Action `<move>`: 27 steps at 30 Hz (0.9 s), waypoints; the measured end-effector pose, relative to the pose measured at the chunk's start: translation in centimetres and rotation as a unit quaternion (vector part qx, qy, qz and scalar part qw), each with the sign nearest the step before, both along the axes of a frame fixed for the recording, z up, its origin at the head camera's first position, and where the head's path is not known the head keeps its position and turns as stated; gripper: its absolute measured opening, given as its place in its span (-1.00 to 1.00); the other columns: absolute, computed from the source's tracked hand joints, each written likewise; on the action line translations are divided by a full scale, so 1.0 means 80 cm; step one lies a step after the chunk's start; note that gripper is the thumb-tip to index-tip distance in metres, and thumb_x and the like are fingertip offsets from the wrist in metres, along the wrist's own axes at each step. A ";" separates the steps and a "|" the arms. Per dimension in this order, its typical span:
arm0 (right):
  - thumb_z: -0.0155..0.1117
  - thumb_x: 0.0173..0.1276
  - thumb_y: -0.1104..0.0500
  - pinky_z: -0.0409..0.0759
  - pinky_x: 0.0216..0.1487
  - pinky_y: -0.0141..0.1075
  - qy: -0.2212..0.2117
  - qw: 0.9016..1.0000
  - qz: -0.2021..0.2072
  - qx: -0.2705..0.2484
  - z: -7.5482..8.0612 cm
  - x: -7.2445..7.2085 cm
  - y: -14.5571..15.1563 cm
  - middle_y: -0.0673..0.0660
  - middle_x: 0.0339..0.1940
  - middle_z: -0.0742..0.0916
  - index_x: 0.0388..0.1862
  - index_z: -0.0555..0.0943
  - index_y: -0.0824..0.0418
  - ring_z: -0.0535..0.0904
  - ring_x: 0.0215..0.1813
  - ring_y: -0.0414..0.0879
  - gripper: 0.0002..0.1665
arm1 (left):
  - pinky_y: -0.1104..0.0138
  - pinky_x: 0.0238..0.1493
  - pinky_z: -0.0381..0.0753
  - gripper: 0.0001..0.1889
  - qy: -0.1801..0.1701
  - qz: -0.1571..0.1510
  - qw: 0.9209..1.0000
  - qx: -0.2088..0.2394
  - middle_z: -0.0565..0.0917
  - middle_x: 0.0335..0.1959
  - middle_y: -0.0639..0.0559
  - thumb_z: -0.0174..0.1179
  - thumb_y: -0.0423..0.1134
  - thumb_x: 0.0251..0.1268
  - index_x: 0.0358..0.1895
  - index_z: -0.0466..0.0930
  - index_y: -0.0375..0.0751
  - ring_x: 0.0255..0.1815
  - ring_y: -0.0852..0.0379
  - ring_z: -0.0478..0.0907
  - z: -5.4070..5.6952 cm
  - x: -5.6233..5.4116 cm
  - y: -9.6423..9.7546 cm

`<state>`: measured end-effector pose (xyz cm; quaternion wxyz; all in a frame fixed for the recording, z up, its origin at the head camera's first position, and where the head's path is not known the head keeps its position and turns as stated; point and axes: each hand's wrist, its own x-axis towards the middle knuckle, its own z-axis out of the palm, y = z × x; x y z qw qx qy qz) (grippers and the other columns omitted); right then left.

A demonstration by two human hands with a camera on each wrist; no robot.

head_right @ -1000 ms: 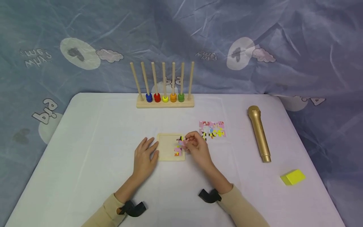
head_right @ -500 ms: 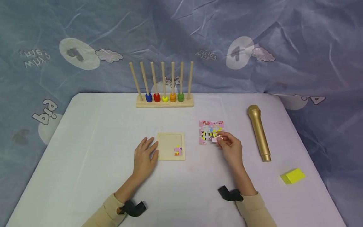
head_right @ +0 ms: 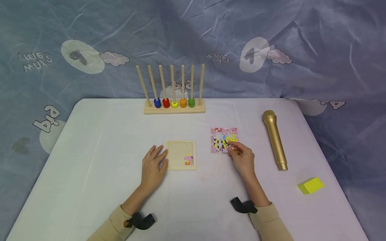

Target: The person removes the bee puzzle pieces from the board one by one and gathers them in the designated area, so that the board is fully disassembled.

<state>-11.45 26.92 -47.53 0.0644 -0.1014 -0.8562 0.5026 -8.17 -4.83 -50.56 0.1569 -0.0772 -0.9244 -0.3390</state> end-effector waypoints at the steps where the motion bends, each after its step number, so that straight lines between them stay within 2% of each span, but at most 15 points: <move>1: 0.31 0.33 0.27 0.62 -0.45 -0.51 0.002 1.000 0.001 0.008 0.000 0.000 0.000 0.16 -0.40 0.72 0.01 0.68 0.31 0.63 -0.49 -0.36 -0.72 | -0.15 0.35 0.24 -0.67 0.001 0.000 1.000 0.000 0.55 0.27 -0.19 0.24 -0.33 0.24 0.08 0.67 -0.27 0.44 -0.22 0.28 0.000 0.000 0.000; 6: 0.33 0.31 0.25 0.52 -0.48 -0.56 0.025 0.998 0.005 0.060 -0.001 0.001 -0.003 0.22 -0.41 0.72 -0.04 0.71 0.27 0.55 -0.50 -0.37 -0.75 | -0.14 0.35 0.24 -0.66 -0.001 -0.001 1.000 -0.001 0.55 0.27 -0.20 0.23 -0.33 0.24 0.09 0.66 -0.27 0.44 -0.22 0.28 0.001 0.000 0.000; 12: 0.37 0.26 0.26 0.39 -0.44 -0.58 0.054 0.990 0.008 0.126 -0.005 0.001 -0.006 0.21 -0.39 0.74 -0.07 0.73 0.26 0.47 -0.44 -0.32 -0.75 | -0.15 0.35 0.24 -0.67 0.000 -0.002 1.000 -0.002 0.55 0.27 -0.21 0.24 -0.34 0.24 0.08 0.66 -0.27 0.44 -0.23 0.27 0.002 0.000 0.000; 18: 0.39 0.22 0.28 0.36 -0.42 -0.57 0.071 0.985 0.006 0.160 -0.007 0.002 -0.007 0.18 -0.41 0.68 -0.10 0.74 0.27 0.47 -0.40 -0.19 -0.75 | -0.16 0.32 0.27 -0.67 0.015 0.000 1.000 -0.007 0.57 0.24 -0.22 0.25 -0.34 0.22 0.06 0.68 -0.28 0.41 -0.25 0.30 0.002 0.000 0.000; 27: 0.45 0.16 0.30 0.31 -0.42 -0.60 0.090 0.979 0.005 0.181 -0.009 0.001 -0.006 0.19 -0.41 0.64 -0.08 0.70 0.35 0.51 -0.38 -0.08 -0.67 | -0.18 0.34 0.24 -0.67 0.010 -0.004 1.000 0.002 0.56 0.25 -0.24 0.26 -0.35 0.22 0.07 0.66 -0.31 0.42 -0.27 0.29 0.002 0.001 0.001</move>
